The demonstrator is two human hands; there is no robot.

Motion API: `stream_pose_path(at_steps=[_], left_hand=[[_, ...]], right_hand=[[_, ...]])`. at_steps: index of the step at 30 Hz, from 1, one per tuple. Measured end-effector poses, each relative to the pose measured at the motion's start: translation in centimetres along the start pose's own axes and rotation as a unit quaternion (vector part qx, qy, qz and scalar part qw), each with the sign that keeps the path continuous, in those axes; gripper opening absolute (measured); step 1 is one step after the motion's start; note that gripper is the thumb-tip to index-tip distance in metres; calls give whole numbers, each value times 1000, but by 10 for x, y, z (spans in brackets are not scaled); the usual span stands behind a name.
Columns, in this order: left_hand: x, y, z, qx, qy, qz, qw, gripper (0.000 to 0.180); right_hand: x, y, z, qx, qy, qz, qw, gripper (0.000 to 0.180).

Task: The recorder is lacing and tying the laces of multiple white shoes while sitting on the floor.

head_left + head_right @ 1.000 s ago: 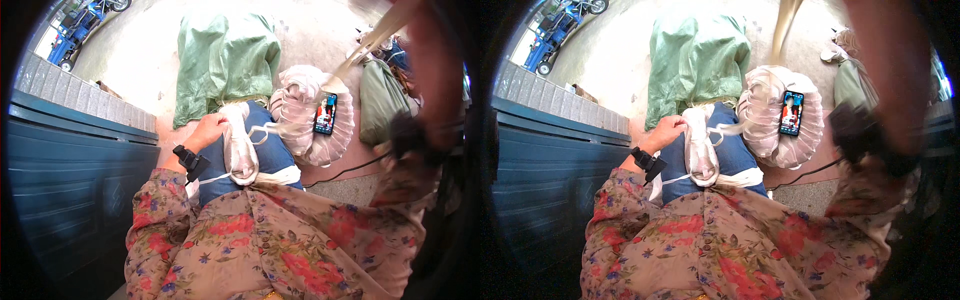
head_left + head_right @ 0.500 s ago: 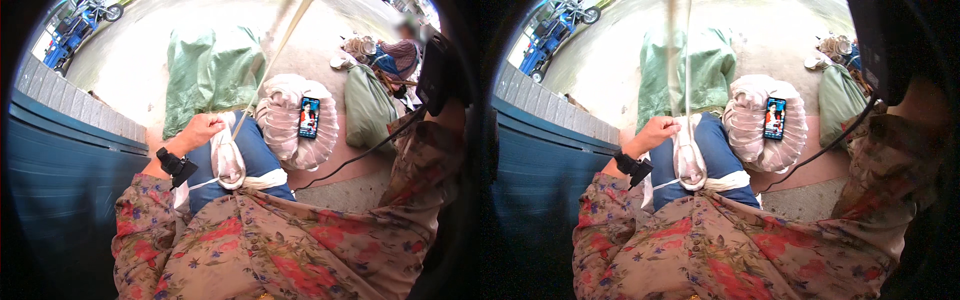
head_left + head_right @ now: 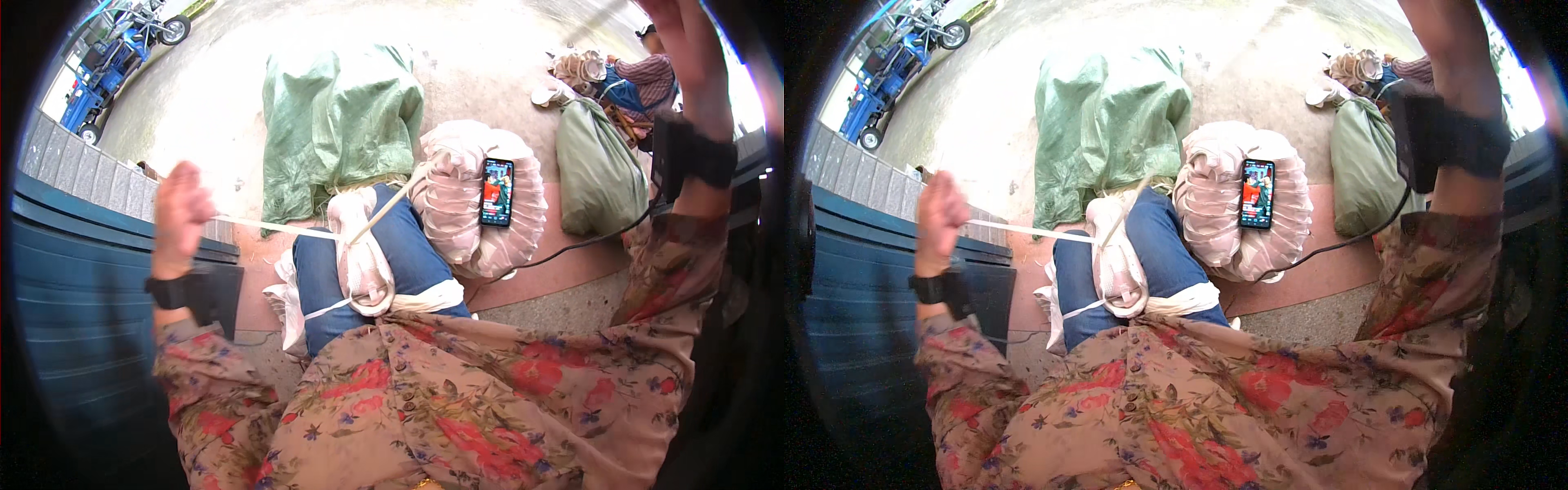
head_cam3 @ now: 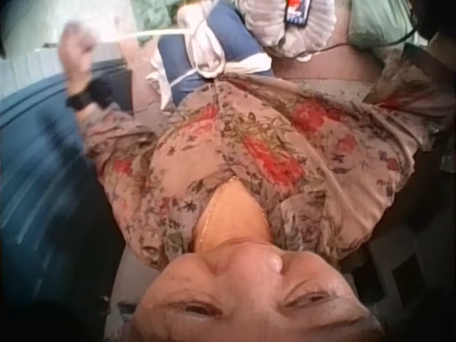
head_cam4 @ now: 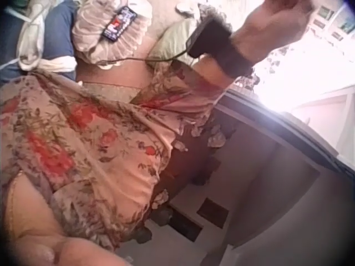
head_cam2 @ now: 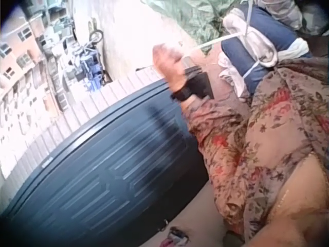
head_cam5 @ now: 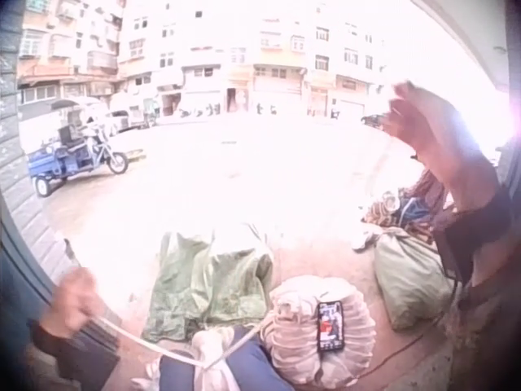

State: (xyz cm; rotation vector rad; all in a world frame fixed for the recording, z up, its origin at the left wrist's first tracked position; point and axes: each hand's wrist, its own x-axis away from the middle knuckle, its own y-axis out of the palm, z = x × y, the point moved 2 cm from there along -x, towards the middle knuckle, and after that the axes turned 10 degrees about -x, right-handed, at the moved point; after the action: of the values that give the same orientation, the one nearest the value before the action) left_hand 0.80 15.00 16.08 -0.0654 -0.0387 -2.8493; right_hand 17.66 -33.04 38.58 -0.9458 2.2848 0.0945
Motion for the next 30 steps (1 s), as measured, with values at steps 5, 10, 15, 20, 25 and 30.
stream_pose_path(at_steps=[5,10,15,20,25,30], left_hand=[[61,-251,6,82,85,270,956,14],[71,-253,-57,99,-133,246,955,14],[51,-62,-140,106,-302,59,946,18],[64,47,-179,-83,-265,-118,953,21],[62,86,-182,-347,-73,-148,923,21],[67,91,-183,-350,-123,-108,922,21]], right_hand=[[90,-91,84,-63,53,294,952,23],[134,35,175,60,248,281,925,22],[191,206,245,-79,464,19,882,16],[217,285,286,190,220,-179,940,9],[220,292,311,317,195,-113,921,12],[216,296,309,341,210,-108,910,16]])
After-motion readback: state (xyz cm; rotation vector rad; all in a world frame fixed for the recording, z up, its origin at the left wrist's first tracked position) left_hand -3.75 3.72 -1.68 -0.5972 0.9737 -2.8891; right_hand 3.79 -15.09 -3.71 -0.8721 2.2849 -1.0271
